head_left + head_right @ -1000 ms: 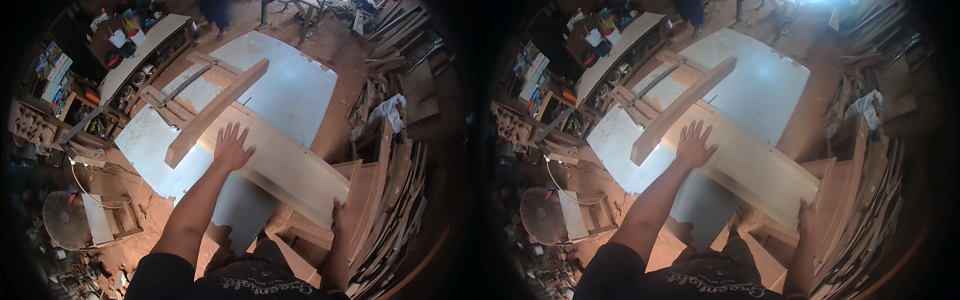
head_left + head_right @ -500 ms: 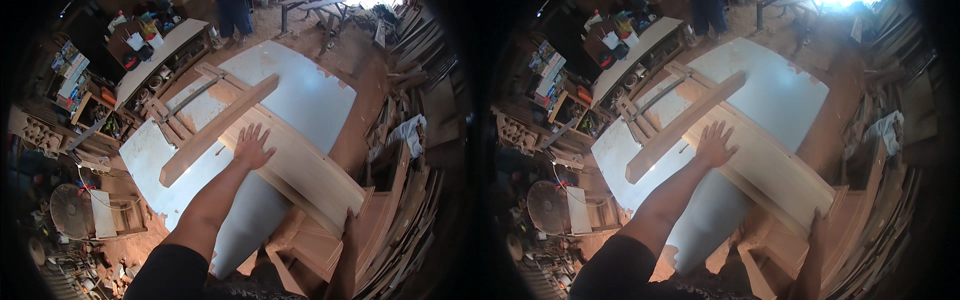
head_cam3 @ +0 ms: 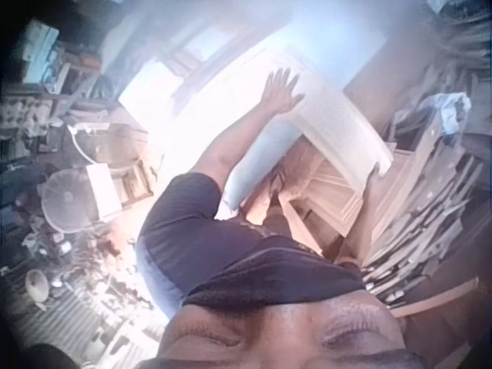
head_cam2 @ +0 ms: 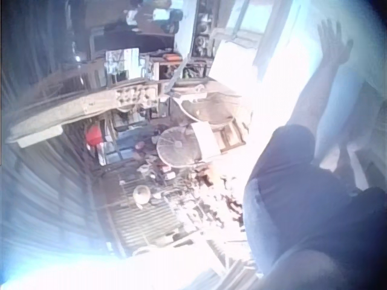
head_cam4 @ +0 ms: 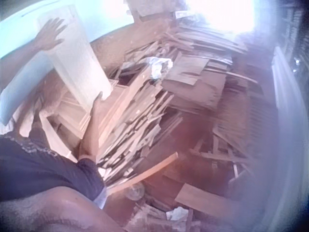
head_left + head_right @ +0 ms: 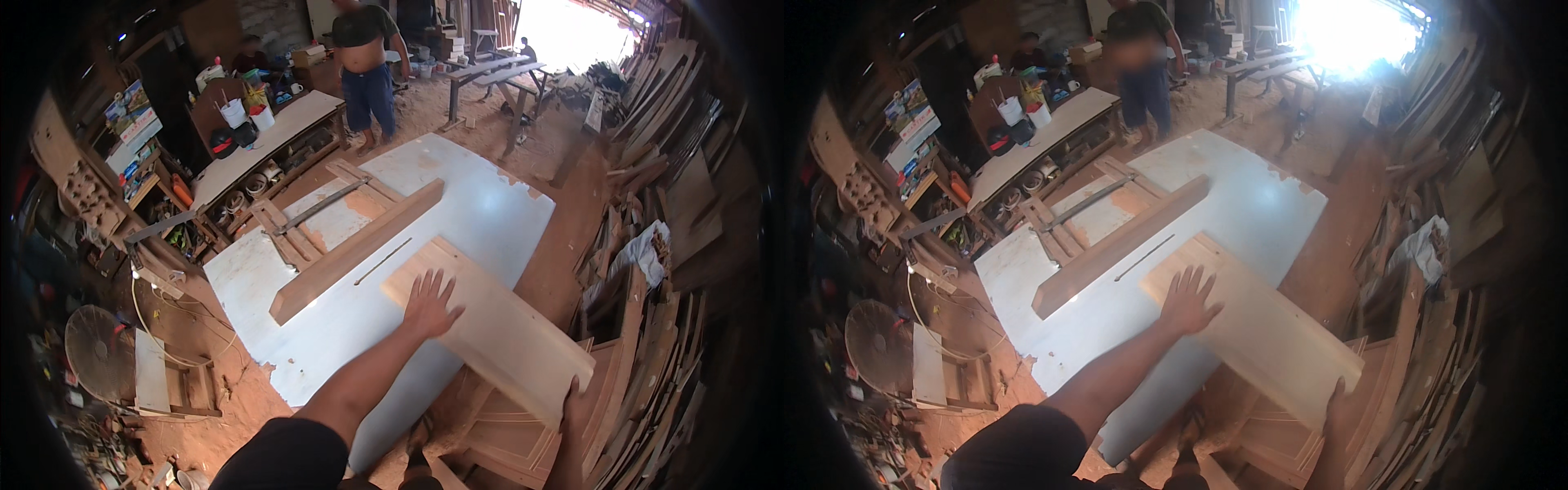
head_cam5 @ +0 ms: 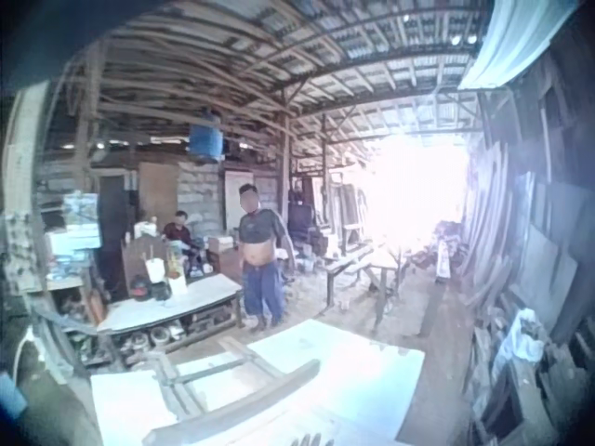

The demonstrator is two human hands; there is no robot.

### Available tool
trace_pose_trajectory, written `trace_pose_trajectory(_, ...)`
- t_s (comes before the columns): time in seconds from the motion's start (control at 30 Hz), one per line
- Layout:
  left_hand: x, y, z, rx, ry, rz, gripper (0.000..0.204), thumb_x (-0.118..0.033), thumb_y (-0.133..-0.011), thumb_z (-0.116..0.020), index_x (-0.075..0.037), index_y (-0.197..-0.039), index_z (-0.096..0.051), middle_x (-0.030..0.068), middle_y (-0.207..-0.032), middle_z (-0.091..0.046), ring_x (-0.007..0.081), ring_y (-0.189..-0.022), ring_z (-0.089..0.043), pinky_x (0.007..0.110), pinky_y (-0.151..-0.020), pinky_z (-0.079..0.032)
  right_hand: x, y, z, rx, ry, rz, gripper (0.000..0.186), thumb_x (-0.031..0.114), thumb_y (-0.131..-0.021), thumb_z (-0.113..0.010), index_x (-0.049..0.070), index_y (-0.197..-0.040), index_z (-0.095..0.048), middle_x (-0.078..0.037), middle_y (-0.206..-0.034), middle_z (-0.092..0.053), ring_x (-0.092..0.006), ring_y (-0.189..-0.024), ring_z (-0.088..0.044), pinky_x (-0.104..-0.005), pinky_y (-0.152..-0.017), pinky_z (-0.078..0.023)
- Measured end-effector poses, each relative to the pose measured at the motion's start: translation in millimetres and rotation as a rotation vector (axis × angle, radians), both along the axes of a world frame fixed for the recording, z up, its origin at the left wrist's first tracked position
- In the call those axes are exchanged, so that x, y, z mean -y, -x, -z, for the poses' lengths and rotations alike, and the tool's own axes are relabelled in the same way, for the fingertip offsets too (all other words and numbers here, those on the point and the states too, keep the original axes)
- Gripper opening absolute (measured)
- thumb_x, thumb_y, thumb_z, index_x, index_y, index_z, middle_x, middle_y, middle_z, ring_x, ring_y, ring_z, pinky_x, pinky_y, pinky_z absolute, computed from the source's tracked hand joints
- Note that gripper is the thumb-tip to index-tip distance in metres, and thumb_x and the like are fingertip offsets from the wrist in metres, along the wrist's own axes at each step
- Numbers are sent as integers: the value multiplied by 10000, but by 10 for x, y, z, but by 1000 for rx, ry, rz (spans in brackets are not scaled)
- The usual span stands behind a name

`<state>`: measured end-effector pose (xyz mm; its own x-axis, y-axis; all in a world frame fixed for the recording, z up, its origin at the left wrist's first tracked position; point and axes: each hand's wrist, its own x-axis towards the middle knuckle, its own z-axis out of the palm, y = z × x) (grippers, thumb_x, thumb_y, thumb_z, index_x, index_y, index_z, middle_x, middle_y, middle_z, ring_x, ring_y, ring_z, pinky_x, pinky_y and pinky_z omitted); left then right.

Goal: The person operates a table saw to cut rectangular wooden boards into smaller pieces. They feed the boards through the saw blade one at a time, using a push stick to guide the wood safely. The cut pieces are collected and stacked on the floor to the right of the machine.

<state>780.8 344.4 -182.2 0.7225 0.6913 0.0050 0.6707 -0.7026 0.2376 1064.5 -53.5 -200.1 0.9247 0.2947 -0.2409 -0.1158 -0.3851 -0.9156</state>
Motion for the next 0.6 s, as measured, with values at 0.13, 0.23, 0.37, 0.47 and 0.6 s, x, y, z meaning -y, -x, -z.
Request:
trace_pose_trajectory(0.13, 729, 886, -515, 408, -35, -69, 817, -604, -1054, -530, -93, -1666, -356, 259, -1734, -253, 444, -1617, -193, 574, -1301, -167, 441, 872, -338, 446, -208, -16, 826, 417, -1043, -713, -63, -1611, -352, -243, -1499, -556, -361, -1331, -580, -484, -1157, -444)
trace_pose_trajectory(0.23, 1258, 1525, -1190, 855, -122, -118, 749, -543, -1026, -625, -62, -1580, -471, 276, -1682, -337, 466, -1561, -301, 583, -1265, -222, 825, 1352, -380, 595, -404, -54, 793, 377, -985, -805, -57, -1530, -425, -232, -1435, -589, -320, -1267, -605, -480, -1127, -475)
trace_pose_trajectory(0.37, 1515, 2158, -2077, 932, -365, 4, 666, -540, -998, -670, -52, -1448, -603, 271, -1642, -401, 502, -1518, -360, 612, -1253, -234, 1672, 1577, -26, 498, -326, -409, 560, 304, -991, -793, -20, -1394, -578, -214, -1378, -647, -319, -1299, -616, -476, -1152, -466)
trace_pose_trajectory(0.47, 1400, 2467, -2076, 557, -170, 50, 714, -593, -981, -674, -76, -1469, -612, 254, -1663, -382, 500, -1549, -314, 615, -1287, -159, 1610, 2032, -222, 620, -192, -573, 314, 201, -1041, -689, 5, -1287, -676, -198, -1361, -673, -334, -1322, -623, -484, -1189, -445)
trace_pose_trajectory(0.6, 1220, 2761, -1238, -1, 84, -25, 859, -749, -999, -511, -139, -1605, -505, 225, -1742, -280, 448, -1623, -205, 598, -1324, -76, 1302, 2537, -450, 585, -25, -553, 306, 51, -1038, -564, 23, -1300, -720, -174, -1443, -648, -355, -1439, -537, -480, -1268, -369)
